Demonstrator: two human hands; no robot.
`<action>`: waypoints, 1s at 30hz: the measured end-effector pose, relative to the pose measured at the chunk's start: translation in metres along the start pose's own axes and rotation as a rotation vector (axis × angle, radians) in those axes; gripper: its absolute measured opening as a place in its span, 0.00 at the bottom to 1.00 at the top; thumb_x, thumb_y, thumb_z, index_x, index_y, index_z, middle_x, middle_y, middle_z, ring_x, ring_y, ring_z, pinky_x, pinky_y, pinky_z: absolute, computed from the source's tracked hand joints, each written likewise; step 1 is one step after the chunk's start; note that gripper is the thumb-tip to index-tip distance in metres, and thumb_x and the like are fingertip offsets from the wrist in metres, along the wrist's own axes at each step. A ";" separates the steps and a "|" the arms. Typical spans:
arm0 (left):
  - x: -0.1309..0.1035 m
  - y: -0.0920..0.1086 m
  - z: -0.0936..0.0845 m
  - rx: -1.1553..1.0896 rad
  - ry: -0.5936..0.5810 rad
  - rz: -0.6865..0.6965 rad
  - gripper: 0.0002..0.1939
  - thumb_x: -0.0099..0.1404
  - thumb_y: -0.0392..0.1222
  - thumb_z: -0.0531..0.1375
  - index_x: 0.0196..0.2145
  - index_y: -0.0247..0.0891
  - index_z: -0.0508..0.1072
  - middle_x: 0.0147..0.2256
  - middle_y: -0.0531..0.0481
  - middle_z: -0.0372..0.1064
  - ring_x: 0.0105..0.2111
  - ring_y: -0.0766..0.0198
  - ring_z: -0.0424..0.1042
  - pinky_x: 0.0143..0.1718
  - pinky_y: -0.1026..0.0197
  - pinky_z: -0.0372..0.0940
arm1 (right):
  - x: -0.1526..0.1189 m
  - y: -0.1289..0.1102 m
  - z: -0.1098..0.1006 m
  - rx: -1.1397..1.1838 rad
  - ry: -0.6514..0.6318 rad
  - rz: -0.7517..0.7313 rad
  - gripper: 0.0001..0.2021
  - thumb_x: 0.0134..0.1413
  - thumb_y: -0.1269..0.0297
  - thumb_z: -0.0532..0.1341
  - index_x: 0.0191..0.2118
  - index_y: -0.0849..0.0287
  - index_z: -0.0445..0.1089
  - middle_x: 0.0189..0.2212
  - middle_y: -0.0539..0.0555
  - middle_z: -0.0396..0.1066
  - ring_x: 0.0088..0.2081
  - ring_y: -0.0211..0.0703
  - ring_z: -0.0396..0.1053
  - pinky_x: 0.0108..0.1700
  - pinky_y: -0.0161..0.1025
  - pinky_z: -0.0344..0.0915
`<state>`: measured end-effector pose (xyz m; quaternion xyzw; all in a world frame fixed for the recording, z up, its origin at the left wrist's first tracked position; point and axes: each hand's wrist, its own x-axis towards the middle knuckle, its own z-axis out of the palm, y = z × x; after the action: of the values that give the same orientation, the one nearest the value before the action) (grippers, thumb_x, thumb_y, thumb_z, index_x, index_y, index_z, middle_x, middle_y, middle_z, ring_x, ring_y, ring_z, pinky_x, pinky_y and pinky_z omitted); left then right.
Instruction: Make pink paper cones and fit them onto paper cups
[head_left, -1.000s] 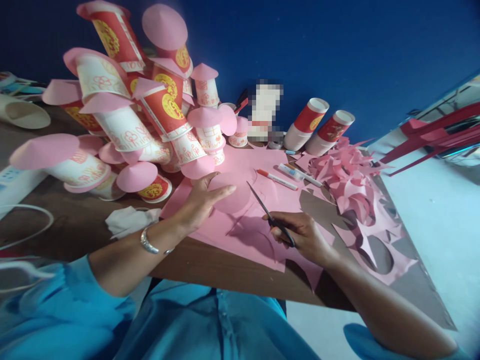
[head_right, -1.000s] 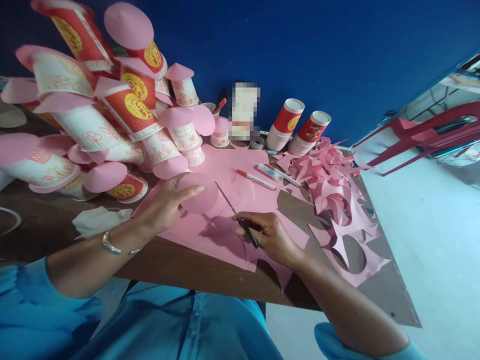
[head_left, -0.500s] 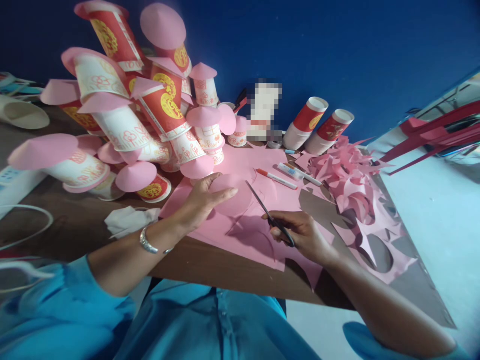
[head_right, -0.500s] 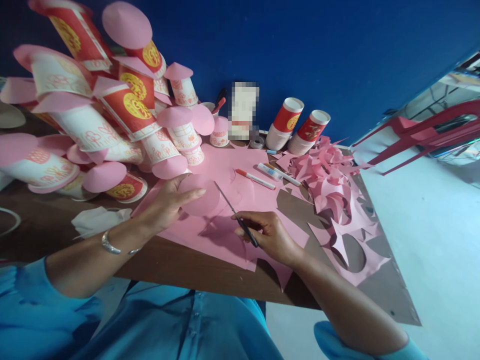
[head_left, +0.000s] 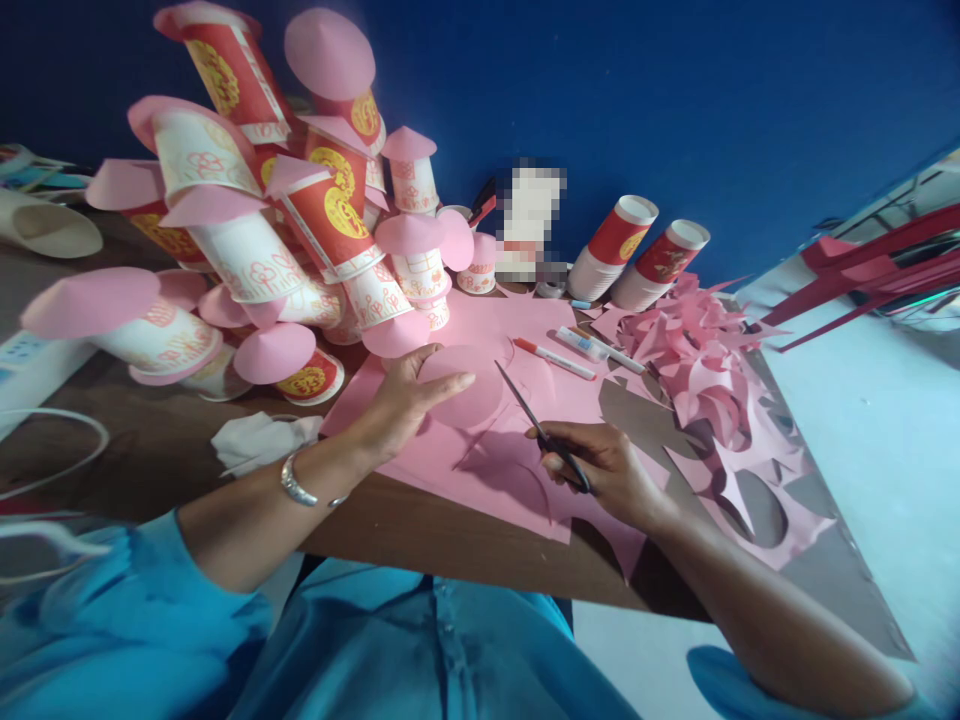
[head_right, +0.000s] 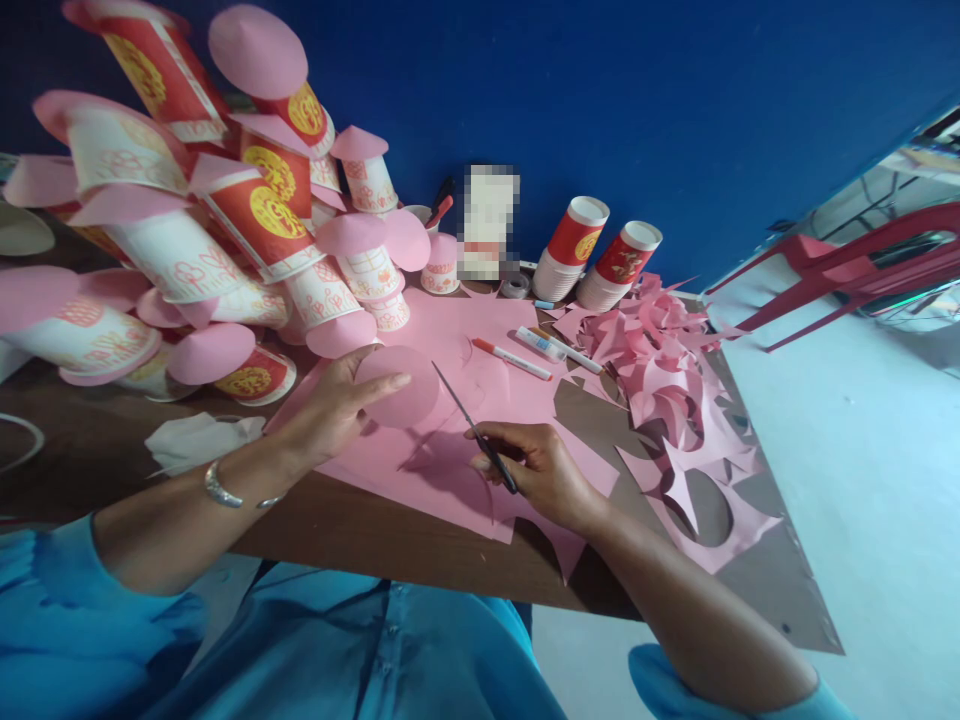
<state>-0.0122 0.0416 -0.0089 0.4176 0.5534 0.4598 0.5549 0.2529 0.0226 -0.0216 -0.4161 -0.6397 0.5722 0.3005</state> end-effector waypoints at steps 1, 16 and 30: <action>0.000 0.000 0.000 0.002 0.001 0.002 0.25 0.53 0.52 0.74 0.43 0.36 0.77 0.36 0.47 0.79 0.31 0.62 0.74 0.27 0.64 0.66 | 0.001 -0.001 0.000 -0.002 0.009 0.002 0.20 0.58 0.49 0.73 0.46 0.62 0.81 0.23 0.49 0.72 0.23 0.34 0.64 0.27 0.34 0.66; 0.004 -0.011 -0.002 -0.068 0.074 0.015 0.32 0.51 0.56 0.77 0.49 0.38 0.77 0.39 0.48 0.77 0.32 0.63 0.74 0.26 0.67 0.63 | 0.006 -0.004 -0.010 0.281 0.371 -0.236 0.22 0.57 0.41 0.72 0.45 0.55 0.80 0.25 0.49 0.72 0.24 0.37 0.66 0.22 0.33 0.64; -0.004 -0.003 -0.002 0.193 -0.053 0.149 0.21 0.58 0.58 0.72 0.34 0.40 0.73 0.32 0.53 0.71 0.31 0.64 0.69 0.25 0.67 0.65 | 0.014 -0.003 -0.034 -0.023 0.653 -0.289 0.33 0.74 0.40 0.34 0.66 0.44 0.65 0.50 0.63 0.74 0.59 0.57 0.72 0.52 0.54 0.73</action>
<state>-0.0138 0.0368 -0.0113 0.5211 0.5476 0.4330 0.4910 0.2746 0.0515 -0.0141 -0.4855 -0.5687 0.3532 0.5623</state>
